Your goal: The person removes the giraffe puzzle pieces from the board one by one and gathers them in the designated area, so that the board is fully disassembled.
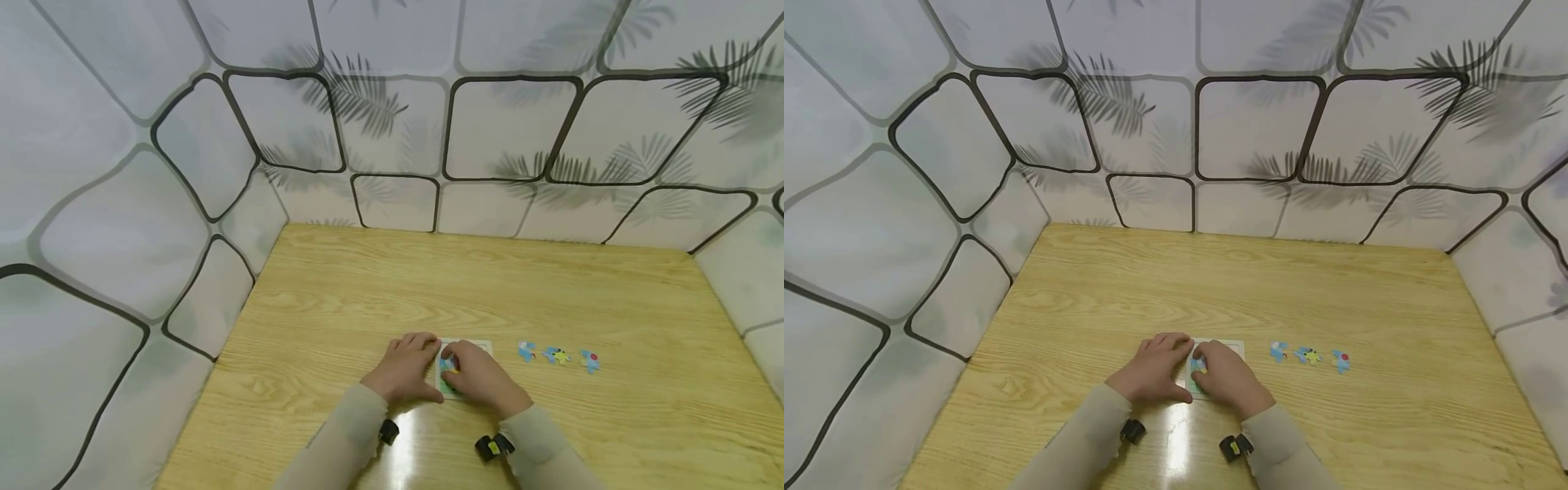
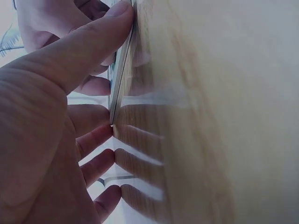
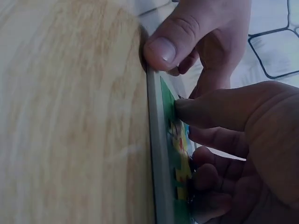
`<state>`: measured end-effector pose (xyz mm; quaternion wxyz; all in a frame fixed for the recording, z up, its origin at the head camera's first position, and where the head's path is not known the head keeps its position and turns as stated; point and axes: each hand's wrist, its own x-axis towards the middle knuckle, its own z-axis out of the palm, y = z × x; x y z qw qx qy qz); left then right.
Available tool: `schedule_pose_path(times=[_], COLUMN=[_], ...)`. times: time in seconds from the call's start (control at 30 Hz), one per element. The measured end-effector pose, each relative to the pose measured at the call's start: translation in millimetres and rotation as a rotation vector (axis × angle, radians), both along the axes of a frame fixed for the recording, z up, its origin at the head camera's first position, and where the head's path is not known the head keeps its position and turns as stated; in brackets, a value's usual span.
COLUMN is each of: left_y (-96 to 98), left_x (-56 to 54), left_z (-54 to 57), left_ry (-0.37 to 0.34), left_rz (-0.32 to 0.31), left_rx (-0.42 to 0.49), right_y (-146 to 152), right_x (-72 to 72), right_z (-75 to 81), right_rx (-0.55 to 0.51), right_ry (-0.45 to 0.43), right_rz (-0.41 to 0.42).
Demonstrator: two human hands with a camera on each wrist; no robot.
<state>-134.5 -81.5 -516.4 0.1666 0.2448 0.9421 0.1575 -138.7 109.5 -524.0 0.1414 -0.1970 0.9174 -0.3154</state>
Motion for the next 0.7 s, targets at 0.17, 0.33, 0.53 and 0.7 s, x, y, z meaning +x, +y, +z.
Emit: schedule_pose_path(times=[0.17, 0.33, 0.53, 0.7], left_y=[0.2, 0.8, 0.2, 0.9], left_x=[-0.4, -1.2, -1.5, -1.0], left_z=[-1.6, -0.3, -1.5, -1.0], left_ry=[0.003, 0.013, 0.007, 0.001], left_rz=[-0.001, -0.009, -0.013, -0.009], left_rx=[-0.008, -0.005, -0.010, -0.020], right_y=[-3, -2, 5, 16], right_x=[-0.3, -1.2, -0.6, 2.6], right_z=[1.9, 3.5, -2.9, -10.4], right_rx=[-0.005, -0.054, -0.109, -0.186], right_ry=[-0.065, -0.104, -0.053, -0.026], right_rz=[-0.050, -0.106, -0.107, -0.066])
